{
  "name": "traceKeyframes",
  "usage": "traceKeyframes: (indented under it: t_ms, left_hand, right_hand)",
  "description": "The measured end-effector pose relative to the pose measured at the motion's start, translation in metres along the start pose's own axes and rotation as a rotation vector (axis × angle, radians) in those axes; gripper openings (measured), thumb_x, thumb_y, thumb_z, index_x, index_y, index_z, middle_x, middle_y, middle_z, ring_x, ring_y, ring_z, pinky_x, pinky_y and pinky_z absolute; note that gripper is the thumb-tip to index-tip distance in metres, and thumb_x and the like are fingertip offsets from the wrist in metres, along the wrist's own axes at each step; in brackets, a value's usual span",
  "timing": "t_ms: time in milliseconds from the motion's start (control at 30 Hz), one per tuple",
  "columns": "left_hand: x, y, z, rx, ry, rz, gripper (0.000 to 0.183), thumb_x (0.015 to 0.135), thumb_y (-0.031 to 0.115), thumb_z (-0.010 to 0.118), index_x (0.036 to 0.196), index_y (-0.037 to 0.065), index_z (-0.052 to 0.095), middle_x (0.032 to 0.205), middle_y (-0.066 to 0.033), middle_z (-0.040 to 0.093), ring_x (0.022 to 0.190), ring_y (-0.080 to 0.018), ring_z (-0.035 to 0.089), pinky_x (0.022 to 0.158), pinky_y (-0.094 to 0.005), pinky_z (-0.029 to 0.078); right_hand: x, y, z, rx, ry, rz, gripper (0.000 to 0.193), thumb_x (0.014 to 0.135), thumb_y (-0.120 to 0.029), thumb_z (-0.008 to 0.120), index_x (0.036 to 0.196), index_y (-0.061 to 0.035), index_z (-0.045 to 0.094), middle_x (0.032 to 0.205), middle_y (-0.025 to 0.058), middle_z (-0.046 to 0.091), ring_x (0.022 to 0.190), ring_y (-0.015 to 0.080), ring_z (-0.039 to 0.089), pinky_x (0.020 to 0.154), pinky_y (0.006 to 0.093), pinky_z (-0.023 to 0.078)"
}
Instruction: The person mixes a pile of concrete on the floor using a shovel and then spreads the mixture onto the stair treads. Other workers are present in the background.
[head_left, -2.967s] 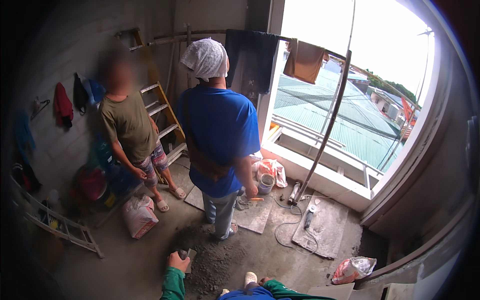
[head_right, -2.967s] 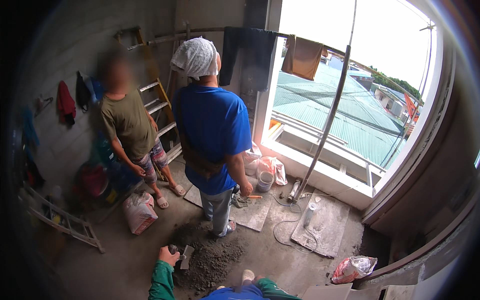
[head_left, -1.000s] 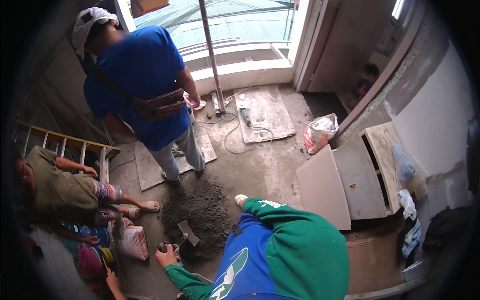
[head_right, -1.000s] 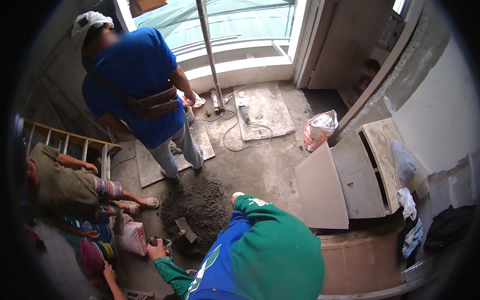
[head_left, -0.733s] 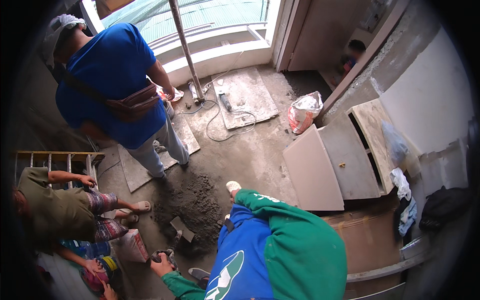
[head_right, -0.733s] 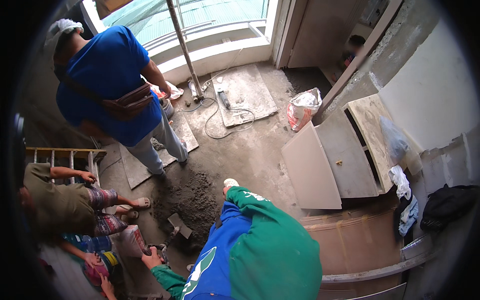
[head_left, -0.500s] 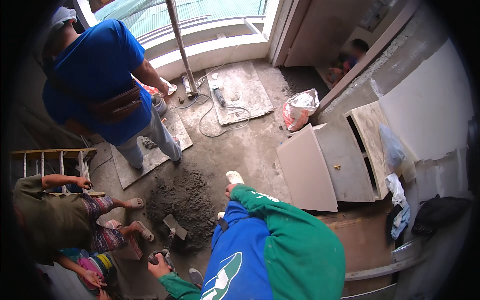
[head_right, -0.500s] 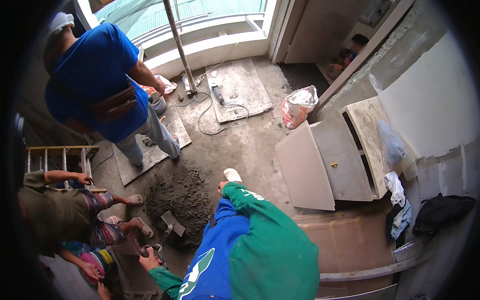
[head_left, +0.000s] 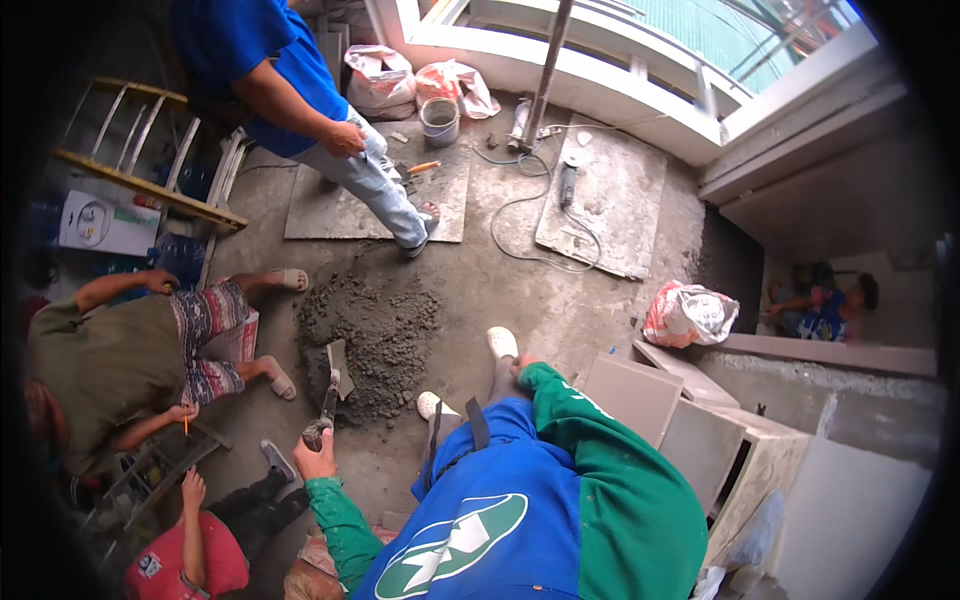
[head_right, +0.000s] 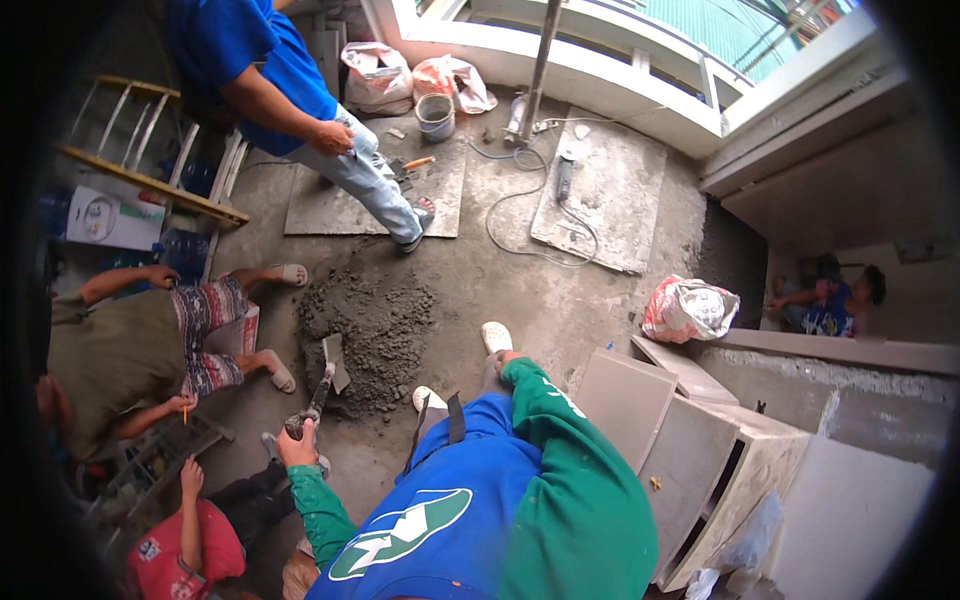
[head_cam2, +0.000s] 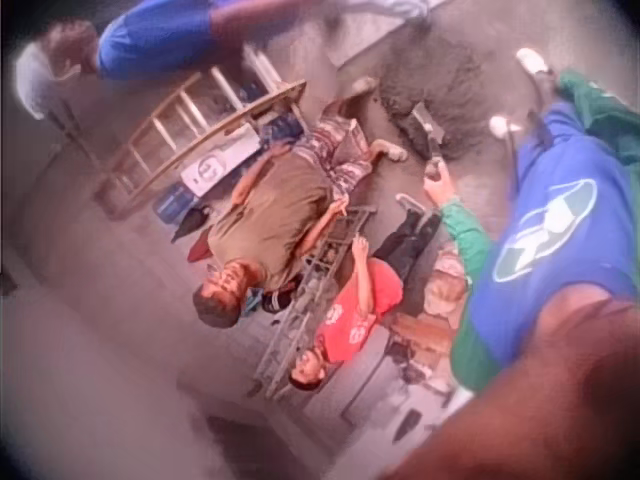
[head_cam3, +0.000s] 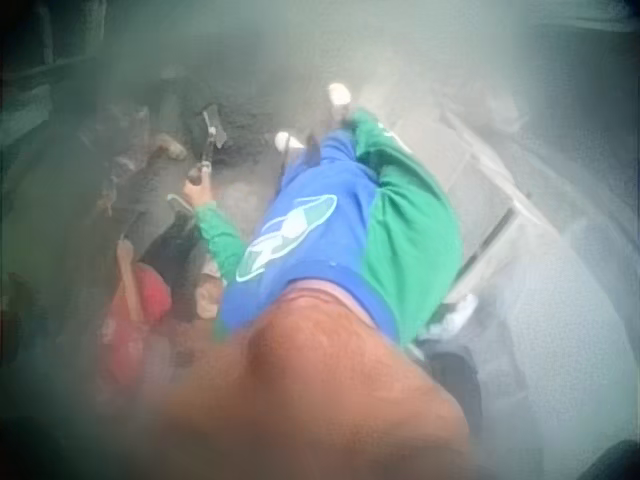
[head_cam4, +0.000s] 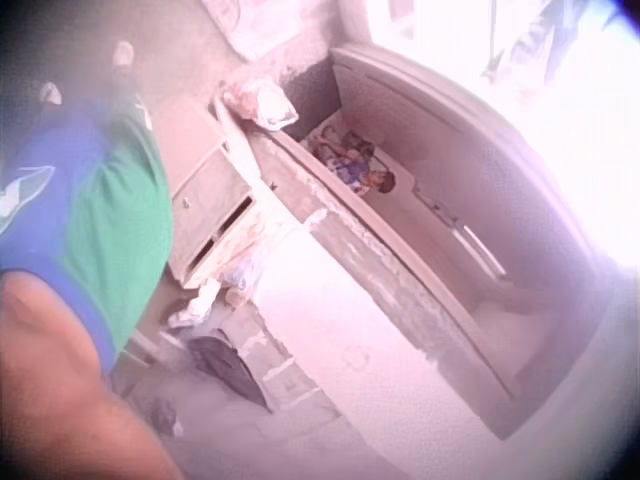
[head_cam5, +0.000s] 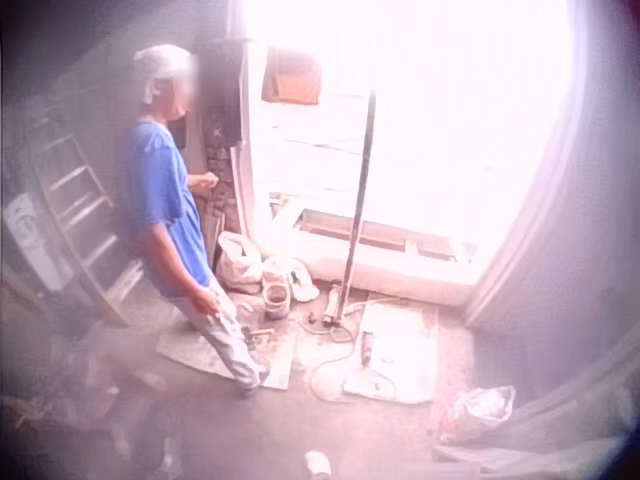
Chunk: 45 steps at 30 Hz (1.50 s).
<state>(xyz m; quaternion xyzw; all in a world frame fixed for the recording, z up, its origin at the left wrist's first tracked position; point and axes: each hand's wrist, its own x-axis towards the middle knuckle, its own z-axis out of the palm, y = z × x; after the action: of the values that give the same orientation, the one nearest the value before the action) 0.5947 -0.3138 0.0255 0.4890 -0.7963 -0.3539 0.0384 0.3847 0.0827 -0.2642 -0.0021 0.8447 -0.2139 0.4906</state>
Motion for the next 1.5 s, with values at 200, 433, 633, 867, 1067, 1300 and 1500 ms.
traceKeyframes:
  t_ms: [200,433,633,867,1067,1300,1500]
  left_hand:
    - [-0.053,0.021,0.055,0.210,0.069,-0.015,0.035,0.075,0.035,0.071,0.080,0.001,0.063,0.071,-0.0183,0.063,0.068,-0.0397,0.061,0.067,-0.0472,0.047]
    - [-0.077,0.039,0.068,0.253,0.135,-0.096,0.030,0.074,0.030,0.070,0.081,0.002,0.064,0.075,-0.0188,0.065,0.076,-0.0404,0.062,0.070,-0.0492,0.049]
    - [-0.081,0.035,0.052,0.233,0.081,-0.109,0.029,0.072,0.031,0.070,0.085,0.006,0.066,0.083,-0.0172,0.068,0.080,-0.0381,0.065,0.072,-0.0486,0.052]
    - [-0.094,0.018,0.047,0.178,0.069,-0.060,0.029,0.073,0.032,0.070,0.086,0.007,0.066,0.083,-0.0171,0.068,0.080,-0.0379,0.064,0.072,-0.0484,0.052]
    - [-0.109,-0.001,0.055,0.169,0.056,-0.051,0.031,0.073,0.036,0.068,0.088,0.008,0.066,0.085,-0.0174,0.068,0.082,-0.0385,0.064,0.073,-0.0497,0.052]
    - [-0.127,0.006,0.065,0.209,-0.058,-0.121,0.040,0.075,0.039,0.066,0.101,0.009,0.062,0.092,-0.0177,0.067,0.086,-0.0395,0.063,0.076,-0.0507,0.051]
    - [-0.121,0.005,0.079,0.140,-0.143,-0.168,0.046,0.074,0.042,0.067,0.104,0.009,0.060,0.096,-0.0202,0.066,0.091,-0.0395,0.063,0.079,-0.0500,0.051]
  right_hand:
    - [0.070,0.010,-0.081,-0.493,-0.023,-0.001,0.032,0.084,-0.032,0.057,0.101,-0.0085,0.069,0.106,0.0218,0.065,0.102,0.0377,0.061,0.090,0.0450,0.048]
    - [0.107,-0.097,-0.094,-0.475,0.068,-0.233,0.032,0.085,-0.035,0.059,0.104,-0.0113,0.069,0.104,0.0189,0.066,0.100,0.0368,0.062,0.089,0.0443,0.050]
    - [0.054,-0.190,-0.001,-0.512,-0.042,-0.508,0.030,0.084,-0.037,0.057,0.100,-0.0139,0.069,0.099,0.0186,0.067,0.097,0.0367,0.063,0.085,0.0447,0.051]
    - [-0.020,-0.191,0.099,-0.566,-0.219,-0.746,0.025,0.083,-0.033,0.059,0.100,-0.0186,0.070,0.095,0.0138,0.069,0.091,0.0348,0.066,0.080,0.0430,0.052]
    - [-0.015,-0.137,0.096,-0.874,-0.215,-0.749,0.024,0.082,-0.032,0.060,0.099,-0.0182,0.071,0.094,0.0108,0.070,0.089,0.0297,0.067,0.080,0.0413,0.052]
    - [-0.028,-0.183,0.070,-0.879,-0.314,-0.697,0.040,0.084,-0.044,0.060,0.106,-0.0115,0.069,0.099,0.0112,0.069,0.097,0.0265,0.065,0.084,0.0400,0.050]
    - [-0.031,-0.229,0.132,-0.413,-0.454,-0.333,0.064,0.087,-0.057,0.056,0.112,0.0006,0.065,0.107,0.0145,0.067,0.106,0.0246,0.062,0.086,0.0397,0.048]
